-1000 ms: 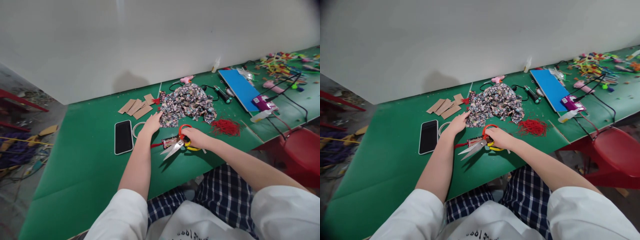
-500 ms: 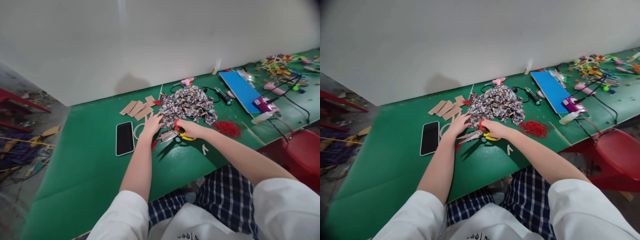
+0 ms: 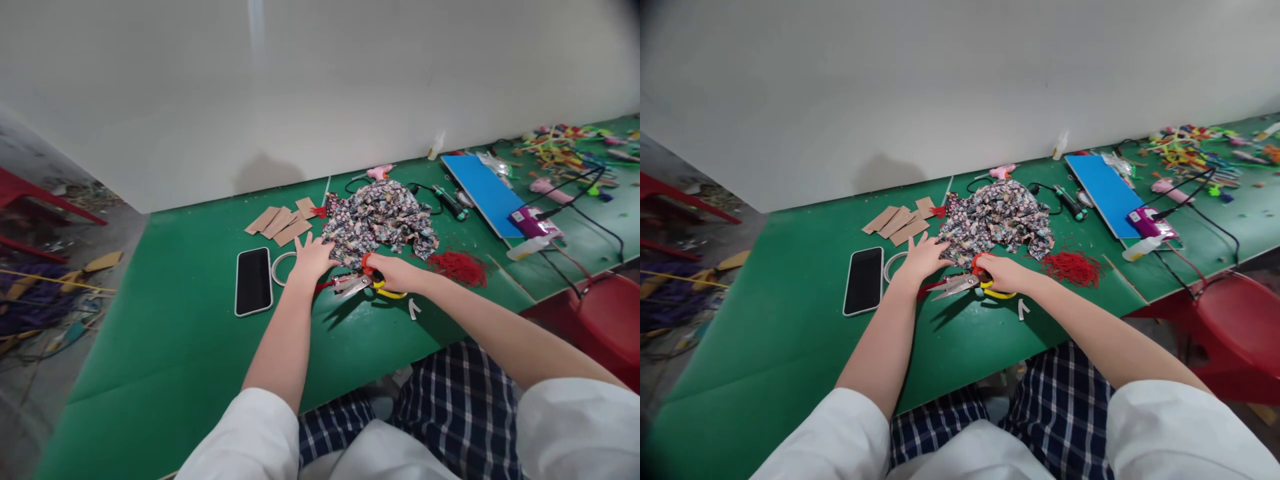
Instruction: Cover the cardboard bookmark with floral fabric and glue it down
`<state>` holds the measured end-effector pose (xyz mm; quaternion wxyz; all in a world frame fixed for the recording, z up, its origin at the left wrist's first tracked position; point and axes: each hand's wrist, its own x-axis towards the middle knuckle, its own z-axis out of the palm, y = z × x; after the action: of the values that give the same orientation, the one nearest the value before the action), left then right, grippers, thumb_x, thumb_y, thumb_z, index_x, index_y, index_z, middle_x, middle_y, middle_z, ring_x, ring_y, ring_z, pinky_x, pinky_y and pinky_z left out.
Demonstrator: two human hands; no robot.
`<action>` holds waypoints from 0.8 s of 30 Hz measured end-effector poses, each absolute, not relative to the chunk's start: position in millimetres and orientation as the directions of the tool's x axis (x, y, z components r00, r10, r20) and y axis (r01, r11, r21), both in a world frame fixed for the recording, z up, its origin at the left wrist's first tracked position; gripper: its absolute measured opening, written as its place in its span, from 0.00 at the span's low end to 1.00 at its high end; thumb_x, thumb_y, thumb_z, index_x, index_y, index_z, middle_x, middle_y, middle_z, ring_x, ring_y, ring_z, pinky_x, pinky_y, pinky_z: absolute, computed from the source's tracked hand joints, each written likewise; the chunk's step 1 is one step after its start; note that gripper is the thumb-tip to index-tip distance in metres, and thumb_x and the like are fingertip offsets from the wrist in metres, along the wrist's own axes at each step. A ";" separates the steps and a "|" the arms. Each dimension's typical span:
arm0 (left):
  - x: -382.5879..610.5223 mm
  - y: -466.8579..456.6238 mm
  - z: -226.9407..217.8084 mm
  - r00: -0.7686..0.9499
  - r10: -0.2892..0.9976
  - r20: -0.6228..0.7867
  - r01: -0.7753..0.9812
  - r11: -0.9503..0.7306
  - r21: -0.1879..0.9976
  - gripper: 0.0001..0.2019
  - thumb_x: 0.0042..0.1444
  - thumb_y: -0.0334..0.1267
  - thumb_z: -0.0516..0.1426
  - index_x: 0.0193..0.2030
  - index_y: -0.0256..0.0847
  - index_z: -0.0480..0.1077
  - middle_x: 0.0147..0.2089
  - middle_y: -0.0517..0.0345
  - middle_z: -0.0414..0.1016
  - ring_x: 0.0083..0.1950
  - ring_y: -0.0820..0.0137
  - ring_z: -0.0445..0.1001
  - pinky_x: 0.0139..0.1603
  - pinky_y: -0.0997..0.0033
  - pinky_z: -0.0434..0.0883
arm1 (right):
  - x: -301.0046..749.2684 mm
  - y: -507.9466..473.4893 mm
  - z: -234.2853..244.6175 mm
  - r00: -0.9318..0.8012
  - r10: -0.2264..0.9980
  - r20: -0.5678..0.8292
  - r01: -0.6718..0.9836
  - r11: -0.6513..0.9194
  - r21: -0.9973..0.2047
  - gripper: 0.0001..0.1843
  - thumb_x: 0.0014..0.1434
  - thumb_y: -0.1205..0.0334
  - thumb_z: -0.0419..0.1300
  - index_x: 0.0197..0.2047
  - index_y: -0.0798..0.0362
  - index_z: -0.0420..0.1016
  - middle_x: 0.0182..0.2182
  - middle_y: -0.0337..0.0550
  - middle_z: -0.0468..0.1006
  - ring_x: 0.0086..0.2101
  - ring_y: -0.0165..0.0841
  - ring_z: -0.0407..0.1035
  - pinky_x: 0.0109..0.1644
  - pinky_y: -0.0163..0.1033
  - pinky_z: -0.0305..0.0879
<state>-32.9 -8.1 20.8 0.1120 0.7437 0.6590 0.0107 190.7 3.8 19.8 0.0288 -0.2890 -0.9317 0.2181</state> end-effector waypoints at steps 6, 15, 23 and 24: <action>-24.8 -10.8 26.4 0.116 0.976 -0.185 0.982 -0.085 0.166 0.25 0.50 0.49 0.60 0.55 0.47 0.66 0.60 0.43 0.64 0.67 0.41 0.49 0.60 0.30 0.41 | 198.2 -3.5 16.9 -0.816 0.573 -0.074 0.544 0.718 -0.434 0.13 0.45 0.73 0.55 0.35 0.52 0.62 0.36 0.43 0.67 0.34 0.32 0.63 0.35 0.33 0.59; -39.4 -6.8 35.8 0.177 0.963 -0.201 0.940 -0.105 0.325 0.23 0.56 0.46 0.54 0.59 0.48 0.63 0.63 0.50 0.62 0.68 0.47 0.47 0.63 0.40 0.48 | 203.1 -6.6 17.1 -0.795 0.605 -0.038 0.550 0.694 -0.465 0.13 0.43 0.74 0.55 0.34 0.52 0.61 0.34 0.44 0.67 0.37 0.35 0.63 0.40 0.36 0.61; -53.1 -5.6 42.3 0.208 0.965 -0.161 0.841 -0.093 0.533 0.15 0.60 0.41 0.49 0.49 0.41 0.72 0.52 0.51 0.73 0.52 0.60 0.71 0.52 0.64 0.67 | 207.4 -3.3 24.4 -0.780 0.626 0.003 0.539 0.674 -0.505 0.14 0.43 0.74 0.55 0.34 0.51 0.59 0.34 0.42 0.67 0.35 0.32 0.63 0.37 0.34 0.60; -51.8 -7.0 43.9 0.235 0.959 -0.161 0.817 -0.105 0.566 0.17 0.61 0.45 0.48 0.49 0.43 0.71 0.51 0.54 0.74 0.50 0.62 0.72 0.50 0.66 0.68 | 207.8 -1.7 25.9 -0.776 0.631 0.015 0.537 0.673 -0.508 0.13 0.44 0.73 0.55 0.34 0.51 0.59 0.34 0.42 0.67 0.35 0.33 0.63 0.37 0.34 0.60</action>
<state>-51.8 -7.0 43.9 0.2834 0.7329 0.6058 0.1245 207.8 -1.7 25.9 0.0949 -0.3209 -0.9098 0.2455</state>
